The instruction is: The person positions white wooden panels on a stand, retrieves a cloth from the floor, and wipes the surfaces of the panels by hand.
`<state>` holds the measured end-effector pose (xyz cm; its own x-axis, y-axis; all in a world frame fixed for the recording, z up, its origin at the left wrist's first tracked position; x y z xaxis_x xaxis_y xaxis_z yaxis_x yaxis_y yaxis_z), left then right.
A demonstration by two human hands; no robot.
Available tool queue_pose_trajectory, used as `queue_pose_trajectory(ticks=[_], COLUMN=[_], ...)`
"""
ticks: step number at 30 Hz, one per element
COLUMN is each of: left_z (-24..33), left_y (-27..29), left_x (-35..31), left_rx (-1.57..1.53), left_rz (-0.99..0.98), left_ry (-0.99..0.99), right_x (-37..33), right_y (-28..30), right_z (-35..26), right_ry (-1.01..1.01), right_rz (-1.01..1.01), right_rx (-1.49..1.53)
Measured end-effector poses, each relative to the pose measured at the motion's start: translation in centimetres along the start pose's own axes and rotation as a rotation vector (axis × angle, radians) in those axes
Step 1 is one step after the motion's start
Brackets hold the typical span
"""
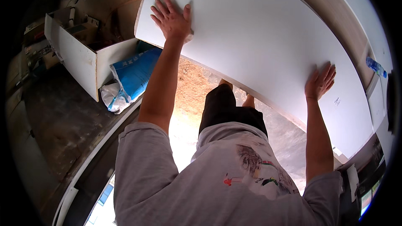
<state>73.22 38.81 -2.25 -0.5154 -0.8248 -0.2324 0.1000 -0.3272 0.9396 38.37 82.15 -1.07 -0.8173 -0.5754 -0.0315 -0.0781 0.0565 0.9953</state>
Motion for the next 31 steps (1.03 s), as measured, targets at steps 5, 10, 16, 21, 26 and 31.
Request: queue_pose_trajectory(ticks=[5,10,16,21,26,31], left_z=[11.3,-6.3,-2.4,17.2,30.5,41.6], left_y=[-3.4,6.5,2.5,-3.6,-10.9,-16.5], left_x=[-7.1,4.8,-1.9,-14.5,-24.1,-31.8], left_rx=[0.177,0.129,0.166,0.175,0.276,0.42], left_rz=[-0.148,0.216,0.102,-0.062,-0.306,-0.399], left_ry=[-0.348,-0.034,-0.527,-0.866,-1.158,-1.292], right_x=[-0.6,-0.4,0.1,-1.0,-9.4,-27.6], right_y=[0.1,0.9,0.6,2.3,6.1,5.5], right_z=[1.2,0.2,0.9,2.4,4.2,13.4], right_ry=[-0.015,0.006,-0.067,-0.105,-0.005,-0.063], right_rz=[0.02,0.035,-0.05,0.009,0.165,-0.058], right_rx=[0.012,0.035,0.047,0.229,0.766,0.829])
Point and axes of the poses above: each hand's wrist, its own x-axis towards the middle knuckle, its own y-axis out of the back of the hand, z = x × y, the point moved 10 cm from there along x, towards the middle knuckle, and after that the axes turned 11 degrees about -z, right-handed, at the moved point
